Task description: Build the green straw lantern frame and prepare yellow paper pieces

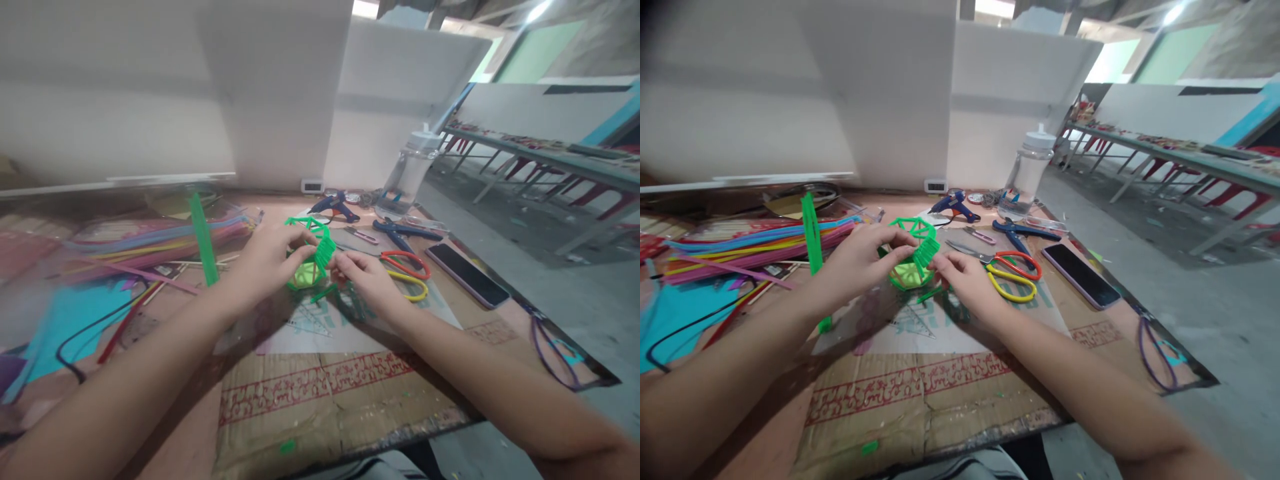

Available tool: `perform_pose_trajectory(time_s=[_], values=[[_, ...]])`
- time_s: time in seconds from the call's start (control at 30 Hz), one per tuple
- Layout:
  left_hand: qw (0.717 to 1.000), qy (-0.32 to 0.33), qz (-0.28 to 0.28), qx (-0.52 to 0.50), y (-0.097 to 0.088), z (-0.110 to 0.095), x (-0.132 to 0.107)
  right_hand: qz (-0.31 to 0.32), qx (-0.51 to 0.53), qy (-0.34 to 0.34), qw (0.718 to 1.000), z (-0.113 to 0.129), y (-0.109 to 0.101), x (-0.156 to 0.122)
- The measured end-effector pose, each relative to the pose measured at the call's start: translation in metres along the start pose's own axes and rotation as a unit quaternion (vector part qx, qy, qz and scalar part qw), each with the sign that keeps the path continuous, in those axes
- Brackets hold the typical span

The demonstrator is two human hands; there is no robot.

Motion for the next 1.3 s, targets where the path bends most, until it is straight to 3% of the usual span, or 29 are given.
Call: perform_pose_trajectory(time_s=[0.13, 0.33, 0.6, 0.93, 1.3], values=[[0.999, 0.011, -0.01, 0.053, -0.008, -0.001, 0.0, 0.016, 0.14, 0.095, 0.985, -0.006, 0.007, 0.001], [0.994, 0.026, -0.037, 0.101, -0.022, 0.001, 0.0, 0.002, 0.237, 0.147, 0.96, -0.007, 0.008, 0.0], [0.995, 0.032, 0.011, 0.098, -0.006, 0.005, -0.001, 0.009, 0.297, 0.166, 0.94, -0.008, 0.011, -0.001], [0.994, 0.051, -0.025, 0.092, -0.002, 0.003, -0.001, 0.025, 0.311, 0.168, 0.935, -0.006, 0.017, -0.007], [0.994, 0.053, -0.025, 0.091, -0.003, -0.002, -0.001, 0.006, 0.333, 0.166, 0.928, -0.01, 0.024, -0.008]])
Point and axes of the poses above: each hand's wrist, its own x-axis towards the middle knuckle, its own y-axis out of the palm, z = x × y, the point moved 1 cm from there along x, towards the middle knuckle, and after that the axes turned 15 degrees about x, right-handed, at the moved point
